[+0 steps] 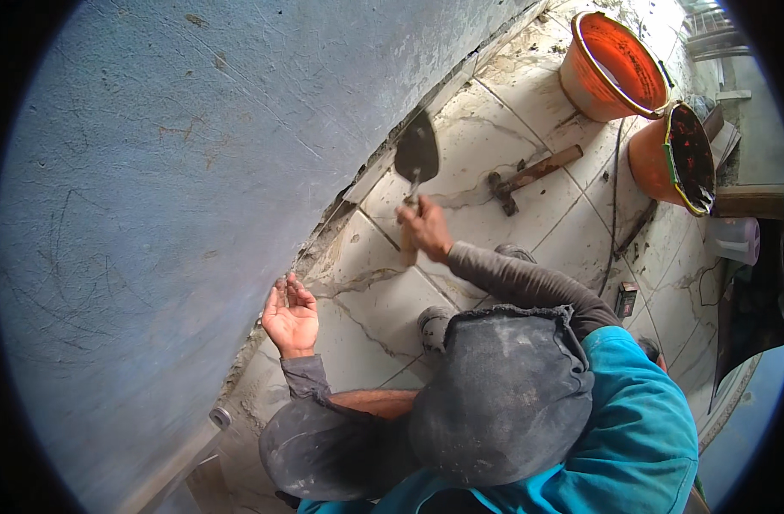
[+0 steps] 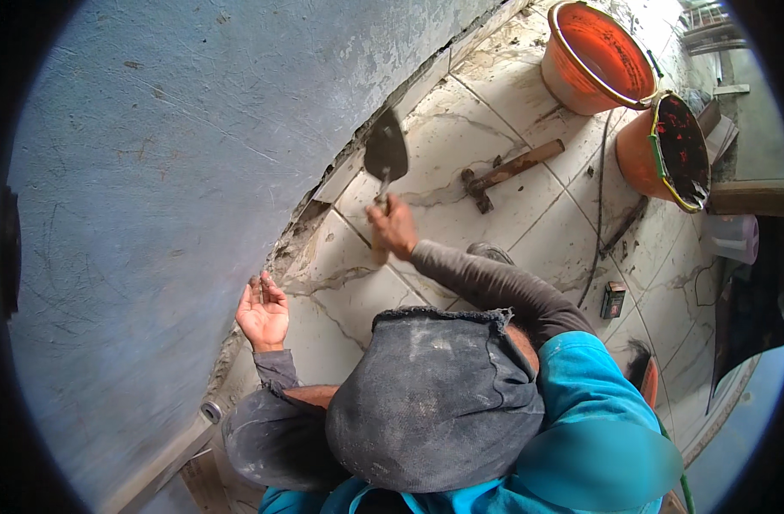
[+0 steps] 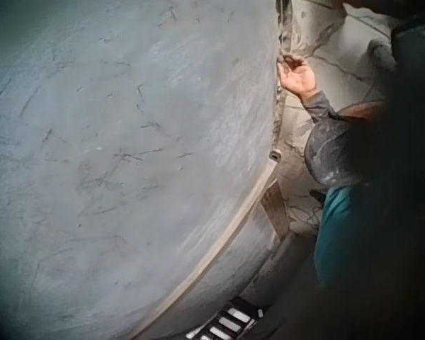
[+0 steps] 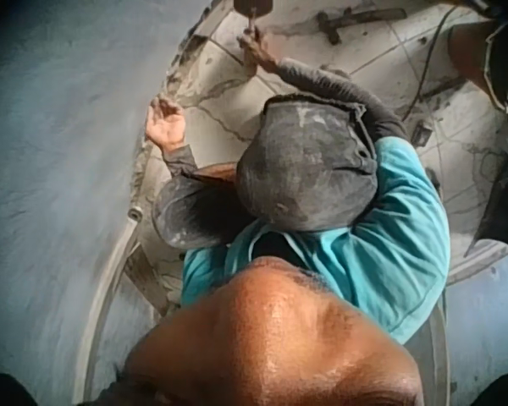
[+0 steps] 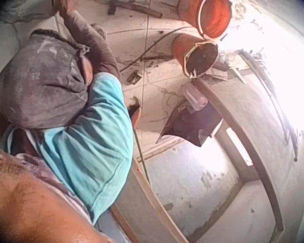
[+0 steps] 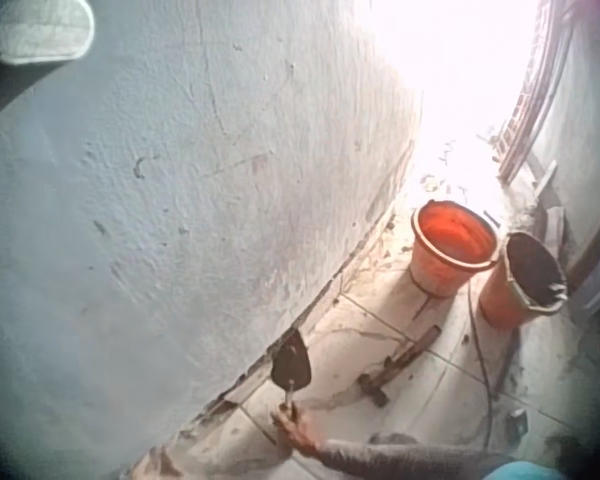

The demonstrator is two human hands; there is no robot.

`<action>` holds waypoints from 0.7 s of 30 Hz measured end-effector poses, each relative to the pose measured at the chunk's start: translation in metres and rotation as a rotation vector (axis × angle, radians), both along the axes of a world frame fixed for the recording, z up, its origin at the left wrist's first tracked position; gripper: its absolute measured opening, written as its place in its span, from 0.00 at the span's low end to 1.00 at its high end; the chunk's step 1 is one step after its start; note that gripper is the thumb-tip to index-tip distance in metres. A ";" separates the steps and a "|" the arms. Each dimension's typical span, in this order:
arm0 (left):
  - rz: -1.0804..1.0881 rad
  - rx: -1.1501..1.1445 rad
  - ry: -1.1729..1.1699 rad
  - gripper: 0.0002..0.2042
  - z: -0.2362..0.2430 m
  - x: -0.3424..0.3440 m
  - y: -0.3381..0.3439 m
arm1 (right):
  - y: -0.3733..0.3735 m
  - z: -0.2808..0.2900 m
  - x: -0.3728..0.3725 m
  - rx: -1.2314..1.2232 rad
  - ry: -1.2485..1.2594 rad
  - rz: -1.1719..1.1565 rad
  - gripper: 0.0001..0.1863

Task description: Installing a tile baseboard along the bottom of a wall using mortar, a trowel, and a hammer.

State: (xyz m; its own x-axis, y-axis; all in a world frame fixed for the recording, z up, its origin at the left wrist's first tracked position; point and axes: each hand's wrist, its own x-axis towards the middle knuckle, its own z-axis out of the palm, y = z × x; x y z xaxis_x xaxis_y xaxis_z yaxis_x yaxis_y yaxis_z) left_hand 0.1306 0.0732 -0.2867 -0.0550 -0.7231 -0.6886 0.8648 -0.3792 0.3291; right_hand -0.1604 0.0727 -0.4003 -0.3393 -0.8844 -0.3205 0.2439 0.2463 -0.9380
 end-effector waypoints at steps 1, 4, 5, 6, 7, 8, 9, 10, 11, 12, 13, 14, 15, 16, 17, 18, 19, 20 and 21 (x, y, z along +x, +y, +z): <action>0.013 0.005 -0.009 0.09 0.003 0.000 -0.001 | 0.008 -0.002 0.017 0.019 -0.009 0.032 0.18; 0.008 0.020 -0.019 0.09 0.002 -0.003 -0.003 | 0.033 -0.010 0.053 0.018 -0.050 0.217 0.20; 0.009 0.031 -0.033 0.09 0.001 0.002 -0.002 | 0.043 -0.002 0.057 0.025 -0.125 0.337 0.20; 0.001 0.029 -0.024 0.09 -0.003 0.003 -0.001 | 0.053 0.011 0.055 0.032 -0.192 0.448 0.19; -0.014 0.044 -0.041 0.10 -0.007 0.003 -0.002 | 0.061 0.023 0.050 0.132 -0.282 0.518 0.17; -0.016 0.060 -0.066 0.10 -0.008 0.009 0.000 | 0.070 0.049 0.038 0.166 -0.401 0.569 0.14; -0.030 0.030 -0.043 0.12 -0.008 0.007 0.000 | 0.080 0.057 0.020 0.217 -0.440 0.563 0.13; -0.031 0.027 -0.030 0.12 -0.008 0.007 0.000 | 0.087 0.068 0.002 0.269 -0.479 0.565 0.12; -0.084 0.048 -0.047 0.12 -0.009 0.008 0.002 | 0.096 0.082 -0.020 0.299 -0.442 0.539 0.11; -0.139 0.064 -0.063 0.12 -0.010 0.005 0.003 | 0.101 0.098 -0.045 0.324 -0.403 0.512 0.11; -0.129 0.115 -0.107 0.14 -0.012 0.005 0.006 | 0.108 0.105 -0.066 0.333 -0.348 0.433 0.10; -0.123 0.109 -0.103 0.14 -0.018 0.008 0.011 | 0.112 0.108 -0.083 0.341 -0.300 0.359 0.10; -0.138 0.113 -0.093 0.13 -0.024 0.010 0.018 | 0.111 0.113 -0.096 0.303 -0.241 0.248 0.10; -0.159 0.123 -0.084 0.12 -0.026 0.007 0.024 | 0.110 0.119 -0.108 0.268 -0.184 0.131 0.10; -0.152 0.161 -0.084 0.11 -0.026 0.005 0.030 | 0.103 0.127 -0.122 0.269 -0.060 0.156 0.10; -0.151 0.155 -0.079 0.11 -0.022 0.003 0.034 | 0.089 0.139 -0.138 0.265 0.063 0.181 0.11; -0.180 0.138 -0.093 0.11 -0.019 0.003 0.041 | 0.076 0.147 -0.151 0.245 0.066 0.200 0.12; -0.221 0.121 -0.096 0.11 -0.015 -0.001 0.044 | 0.065 0.156 -0.167 0.228 0.078 0.206 0.13; -0.258 0.135 -0.142 0.12 -0.009 -0.002 0.047 | 0.051 0.155 -0.177 0.200 0.129 0.213 0.14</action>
State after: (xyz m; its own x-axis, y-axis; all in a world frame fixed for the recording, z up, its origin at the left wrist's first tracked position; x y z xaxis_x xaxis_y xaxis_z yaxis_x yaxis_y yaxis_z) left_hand 0.1290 0.1204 -0.2961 -0.1207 -0.5992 -0.7914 0.6838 -0.6281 0.3713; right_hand -0.3377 0.1236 -0.2449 -0.2024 -0.8636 -0.4618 0.0497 0.4619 -0.8855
